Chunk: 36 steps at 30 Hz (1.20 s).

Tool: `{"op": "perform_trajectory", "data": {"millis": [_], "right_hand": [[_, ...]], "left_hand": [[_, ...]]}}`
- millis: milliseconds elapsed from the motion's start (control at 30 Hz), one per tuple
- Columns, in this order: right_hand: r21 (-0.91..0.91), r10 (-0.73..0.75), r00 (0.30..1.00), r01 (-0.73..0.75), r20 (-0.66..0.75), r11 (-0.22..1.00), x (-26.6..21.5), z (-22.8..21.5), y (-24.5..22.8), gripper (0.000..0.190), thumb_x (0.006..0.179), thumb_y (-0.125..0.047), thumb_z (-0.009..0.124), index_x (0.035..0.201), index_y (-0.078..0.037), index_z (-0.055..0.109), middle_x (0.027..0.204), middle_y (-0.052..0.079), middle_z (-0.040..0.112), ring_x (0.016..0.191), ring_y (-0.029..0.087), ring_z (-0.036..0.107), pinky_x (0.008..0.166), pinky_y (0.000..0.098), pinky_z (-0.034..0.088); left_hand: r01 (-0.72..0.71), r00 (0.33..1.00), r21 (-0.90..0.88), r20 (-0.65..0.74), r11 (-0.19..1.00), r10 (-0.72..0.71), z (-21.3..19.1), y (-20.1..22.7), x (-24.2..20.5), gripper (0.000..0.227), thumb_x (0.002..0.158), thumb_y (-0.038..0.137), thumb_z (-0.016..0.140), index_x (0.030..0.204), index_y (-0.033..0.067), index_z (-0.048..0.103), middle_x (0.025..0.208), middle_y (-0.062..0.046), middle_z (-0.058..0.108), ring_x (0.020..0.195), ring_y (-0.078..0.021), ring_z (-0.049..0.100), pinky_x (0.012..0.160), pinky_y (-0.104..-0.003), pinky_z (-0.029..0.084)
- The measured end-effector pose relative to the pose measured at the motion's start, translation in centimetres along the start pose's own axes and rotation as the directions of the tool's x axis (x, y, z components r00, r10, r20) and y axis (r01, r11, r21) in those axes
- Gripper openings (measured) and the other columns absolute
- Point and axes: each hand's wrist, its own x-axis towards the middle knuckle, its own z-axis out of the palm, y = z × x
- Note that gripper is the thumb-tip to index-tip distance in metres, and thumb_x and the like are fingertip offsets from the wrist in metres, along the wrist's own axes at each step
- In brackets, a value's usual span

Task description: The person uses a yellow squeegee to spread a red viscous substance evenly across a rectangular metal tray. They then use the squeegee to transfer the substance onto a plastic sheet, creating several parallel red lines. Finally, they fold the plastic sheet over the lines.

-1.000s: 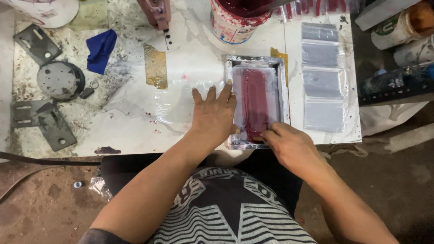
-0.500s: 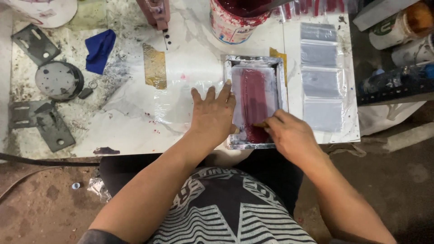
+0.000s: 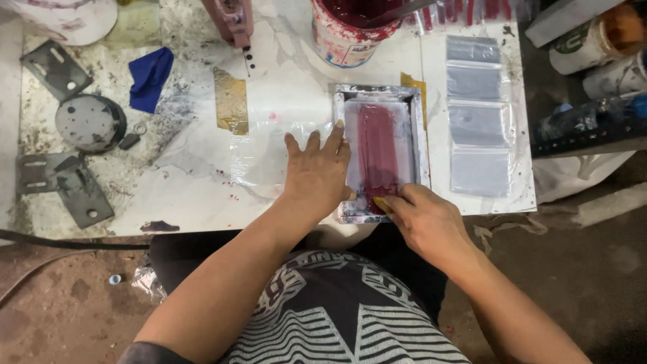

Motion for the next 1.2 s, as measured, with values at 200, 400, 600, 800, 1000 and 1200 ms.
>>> {"op": "perform_trajectory", "data": {"millis": [200, 400, 600, 800, 1000, 1200], "right_hand": [[0.012, 0.04, 0.999, -0.04, 0.014, 0.999, -1.3, 1.2, -0.1, 0.028, 0.085, -0.044, 0.071, 0.109, -0.031, 0.069, 0.096, -0.006, 0.055, 0.086, 0.018, 0.061, 0.066, 0.0304, 0.053], [0.142, 0.182, 0.983, -0.183, 0.015, 0.973, -1.3, -1.8, -1.2, 0.048, 0.081, -0.049, 0.077, 0.125, -0.03, 0.07, 0.106, -0.002, 0.063, 0.092, 0.023, 0.068, 0.074, 0.0348, 0.057], [0.296, 0.501, 0.862, -0.46, -0.079, 0.837, -2.5, -0.1, 4.0, 0.036, 0.091, -0.031, 0.074, 0.127, -0.024, 0.073, 0.1, -0.001, 0.071, 0.085, 0.024, 0.072, 0.075, 0.0369, 0.058], [0.2, 0.519, 0.855, -0.505, -0.022, 0.84, -1.4, 2.8, 6.8, 0.032, 0.099, -0.027, 0.064, 0.13, -0.02, 0.07, 0.1, 0.008, 0.071, 0.087, 0.034, 0.074, 0.075, 0.0454, 0.06], [0.142, 0.479, 0.876, -0.481, 0.048, 0.865, -0.2, 2.0, 6.1, 0.033, 0.1, -0.027, 0.059, 0.132, -0.031, 0.067, 0.098, 0.007, 0.07, 0.085, 0.03, 0.075, 0.075, 0.0399, 0.061], [0.285, 0.484, 0.871, -0.444, -0.086, 0.849, -1.4, 5.0, 7.7, 0.028, 0.102, -0.025, 0.057, 0.126, -0.025, 0.072, 0.09, 0.005, 0.066, 0.077, 0.027, 0.07, 0.065, 0.0337, 0.057]], "left_hand": [[-0.004, 1.0, 0.008, 0.0, 1.0, 0.004, 0.4, -0.2, 0.2, 0.081, 0.074, 0.037, 0.089, 0.139, 0.0, 0.058, 0.151, -0.022, 0.049, 0.132, -0.0489, 0.049, 0.102, -0.083, 0.024], [0.0, 1.0, 0.021, 0.007, 1.0, 0.0, 0.6, -0.2, 0.4, 0.082, 0.073, 0.04, 0.088, 0.139, 0.0021, 0.057, 0.153, -0.02, 0.047, 0.133, -0.0492, 0.047, 0.1, -0.084, 0.026], [0.018, 1.0, -0.017, 0.005, 1.0, -0.017, 0.3, -0.4, 0.3, 0.072, 0.081, 0.042, 0.078, 0.139, 0.0053, 0.058, 0.155, -0.015, 0.046, 0.136, -0.0454, 0.046, 0.102, -0.08, 0.026], [-0.024, 0.975, 0.085, -0.22, 0.996, 0.042, 3.3, -1.3, 1.0, 0.053, 0.082, 0.038, 0.076, 0.124, 0.0072, 0.07, 0.144, -0.013, 0.055, 0.132, -0.0408, 0.05, 0.1, -0.071, 0.035], [-0.001, 0.904, 0.124, -0.424, 0.992, 0.054, 7.5, -3.3, 2.1, 0.036, 0.08, 0.034, 0.074, 0.109, 0.0144, 0.076, 0.104, -0.004, 0.058, 0.1, -0.0273, 0.059, 0.084, -0.047, 0.046], [-0.016, 0.851, 0.152, -0.517, 0.988, 0.094, 8.3, -3.9, 2.7, 0.033, 0.081, 0.04, 0.073, 0.103, 0.016, 0.077, 0.091, -0.005, 0.06, 0.085, -0.0279, 0.064, 0.071, -0.043, 0.049]]}}
